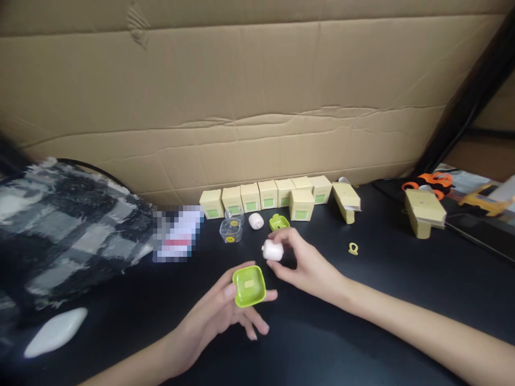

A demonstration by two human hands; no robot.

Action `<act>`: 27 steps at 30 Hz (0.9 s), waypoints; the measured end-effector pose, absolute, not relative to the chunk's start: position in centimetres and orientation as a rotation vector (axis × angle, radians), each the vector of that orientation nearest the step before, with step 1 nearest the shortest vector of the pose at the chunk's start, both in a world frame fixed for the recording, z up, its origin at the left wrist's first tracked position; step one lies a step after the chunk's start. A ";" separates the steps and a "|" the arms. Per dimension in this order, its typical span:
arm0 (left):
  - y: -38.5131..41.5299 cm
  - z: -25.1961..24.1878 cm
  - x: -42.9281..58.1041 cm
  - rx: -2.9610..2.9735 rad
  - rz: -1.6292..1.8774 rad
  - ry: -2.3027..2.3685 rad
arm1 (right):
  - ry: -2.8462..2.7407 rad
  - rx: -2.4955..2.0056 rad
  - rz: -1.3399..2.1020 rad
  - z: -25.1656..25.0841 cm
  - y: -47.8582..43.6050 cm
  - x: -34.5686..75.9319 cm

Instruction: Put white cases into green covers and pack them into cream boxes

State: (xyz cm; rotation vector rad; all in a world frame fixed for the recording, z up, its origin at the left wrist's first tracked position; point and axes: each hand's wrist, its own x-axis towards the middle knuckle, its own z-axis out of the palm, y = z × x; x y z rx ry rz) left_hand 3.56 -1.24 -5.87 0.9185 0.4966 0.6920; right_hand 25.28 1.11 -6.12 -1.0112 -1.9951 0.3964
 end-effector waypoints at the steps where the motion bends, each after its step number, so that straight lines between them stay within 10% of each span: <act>1: -1.3 -5.4 3.5 0.897 0.670 0.519 | -1.963 -1.014 0.399 -5.8 0.9 25.3; 27: -2.2 -6.0 4.6 0.509 0.537 0.471 | -2.319 -0.736 0.359 -3.7 -3.5 23.6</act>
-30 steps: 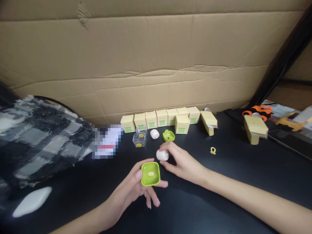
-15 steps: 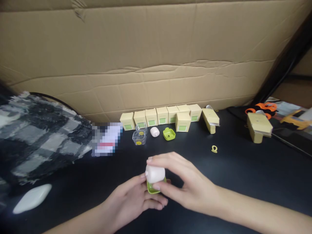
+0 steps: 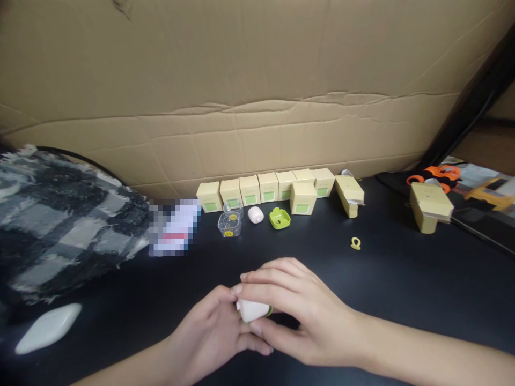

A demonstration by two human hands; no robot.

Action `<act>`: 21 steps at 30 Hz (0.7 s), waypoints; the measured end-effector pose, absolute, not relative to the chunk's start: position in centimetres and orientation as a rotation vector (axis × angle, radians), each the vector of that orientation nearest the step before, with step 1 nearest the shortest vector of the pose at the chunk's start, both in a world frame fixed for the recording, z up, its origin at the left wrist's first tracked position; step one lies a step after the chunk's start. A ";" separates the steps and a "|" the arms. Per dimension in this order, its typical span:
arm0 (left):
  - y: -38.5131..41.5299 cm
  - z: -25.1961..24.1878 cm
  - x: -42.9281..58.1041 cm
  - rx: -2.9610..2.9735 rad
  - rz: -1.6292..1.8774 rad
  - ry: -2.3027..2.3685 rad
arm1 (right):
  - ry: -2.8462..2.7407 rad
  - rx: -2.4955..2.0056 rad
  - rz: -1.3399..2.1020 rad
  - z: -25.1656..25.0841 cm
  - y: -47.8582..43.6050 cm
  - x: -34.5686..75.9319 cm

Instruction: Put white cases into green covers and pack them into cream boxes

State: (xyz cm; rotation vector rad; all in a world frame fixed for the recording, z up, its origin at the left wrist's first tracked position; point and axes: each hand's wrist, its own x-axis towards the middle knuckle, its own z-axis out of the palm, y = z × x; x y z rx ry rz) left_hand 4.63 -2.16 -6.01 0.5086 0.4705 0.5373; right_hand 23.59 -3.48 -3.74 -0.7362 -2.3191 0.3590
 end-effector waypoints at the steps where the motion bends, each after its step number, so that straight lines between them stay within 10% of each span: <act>1: -2.1 -6.0 4.6 0.501 0.539 0.465 | -2.321 -0.735 0.363 -3.8 -3.5 23.6; 21: -2.5 -5.4 4.8 0.575 0.451 0.495 | -2.198 -0.825 0.265 -4.5 -3.7 23.0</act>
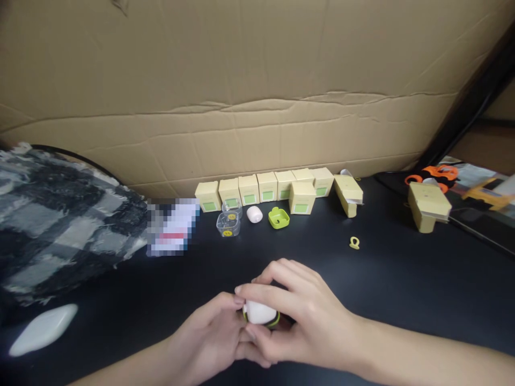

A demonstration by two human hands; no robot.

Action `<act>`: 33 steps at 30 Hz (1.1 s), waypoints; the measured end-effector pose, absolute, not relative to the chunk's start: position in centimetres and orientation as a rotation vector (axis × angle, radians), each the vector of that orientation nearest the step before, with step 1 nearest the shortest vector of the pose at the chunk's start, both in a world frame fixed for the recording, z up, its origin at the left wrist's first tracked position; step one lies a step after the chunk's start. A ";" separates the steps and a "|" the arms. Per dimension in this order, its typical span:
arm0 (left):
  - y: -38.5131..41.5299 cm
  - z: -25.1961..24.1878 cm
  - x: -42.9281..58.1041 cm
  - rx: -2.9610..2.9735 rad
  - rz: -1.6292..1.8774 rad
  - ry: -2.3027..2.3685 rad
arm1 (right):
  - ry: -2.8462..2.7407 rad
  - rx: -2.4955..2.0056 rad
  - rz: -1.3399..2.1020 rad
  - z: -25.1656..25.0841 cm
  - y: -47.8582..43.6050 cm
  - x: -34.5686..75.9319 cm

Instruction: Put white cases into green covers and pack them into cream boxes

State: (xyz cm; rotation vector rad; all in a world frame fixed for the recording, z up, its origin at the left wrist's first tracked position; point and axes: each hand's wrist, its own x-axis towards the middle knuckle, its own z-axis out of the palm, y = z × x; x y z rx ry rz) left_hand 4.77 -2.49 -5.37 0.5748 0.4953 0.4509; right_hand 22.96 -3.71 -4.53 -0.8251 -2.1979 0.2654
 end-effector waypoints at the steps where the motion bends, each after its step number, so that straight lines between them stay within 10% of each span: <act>1: -2.4 -5.3 4.7 0.571 0.431 0.495 | -2.190 -0.833 0.244 -4.5 -3.7 22.8; 33: -2.8 -4.4 5.3 0.663 0.387 0.678 | -2.270 -1.093 0.398 -3.2 -5.1 20.9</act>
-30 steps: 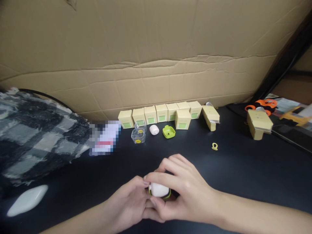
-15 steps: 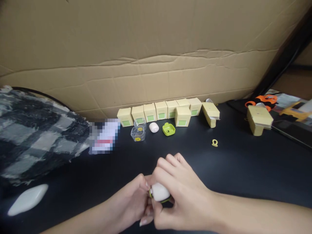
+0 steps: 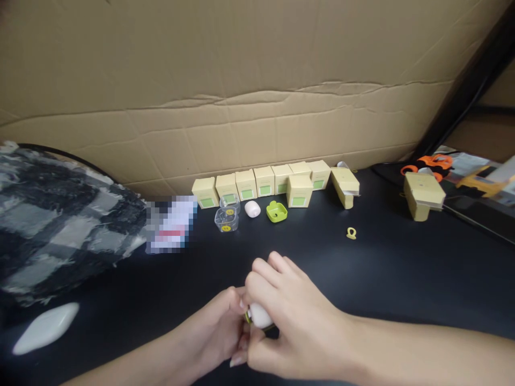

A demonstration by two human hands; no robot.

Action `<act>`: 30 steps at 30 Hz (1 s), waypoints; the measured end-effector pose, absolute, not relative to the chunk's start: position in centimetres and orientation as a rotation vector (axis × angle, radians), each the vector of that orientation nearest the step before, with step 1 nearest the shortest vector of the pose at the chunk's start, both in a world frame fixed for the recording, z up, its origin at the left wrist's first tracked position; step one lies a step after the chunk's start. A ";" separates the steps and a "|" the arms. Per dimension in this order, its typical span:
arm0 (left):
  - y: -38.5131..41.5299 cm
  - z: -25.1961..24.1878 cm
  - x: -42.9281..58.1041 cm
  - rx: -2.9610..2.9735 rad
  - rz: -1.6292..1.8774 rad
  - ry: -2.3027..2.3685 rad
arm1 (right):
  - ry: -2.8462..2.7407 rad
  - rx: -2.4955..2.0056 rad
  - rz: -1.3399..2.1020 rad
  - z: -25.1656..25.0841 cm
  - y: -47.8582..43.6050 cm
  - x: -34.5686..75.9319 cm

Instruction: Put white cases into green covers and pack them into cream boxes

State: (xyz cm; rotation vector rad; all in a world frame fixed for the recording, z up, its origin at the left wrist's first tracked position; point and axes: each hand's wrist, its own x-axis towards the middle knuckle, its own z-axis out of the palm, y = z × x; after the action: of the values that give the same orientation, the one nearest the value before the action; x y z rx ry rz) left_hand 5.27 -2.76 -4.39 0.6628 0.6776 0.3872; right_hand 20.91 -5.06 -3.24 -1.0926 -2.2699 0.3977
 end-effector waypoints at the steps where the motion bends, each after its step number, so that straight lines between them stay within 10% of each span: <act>1: -2.8 -4.4 5.3 0.664 0.396 0.678 | -2.271 -1.084 0.407 -3.2 -5.1 20.9; 30: -2.8 -5.1 4.7 0.575 0.431 0.612 | -2.194 -1.030 0.684 -3.5 -5.0 21.9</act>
State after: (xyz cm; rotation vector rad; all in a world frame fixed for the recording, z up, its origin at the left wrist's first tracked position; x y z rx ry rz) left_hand 4.75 -2.82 -5.10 0.5753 0.6116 0.4314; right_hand 21.93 -4.99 -3.46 -1.0295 -2.1936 0.6837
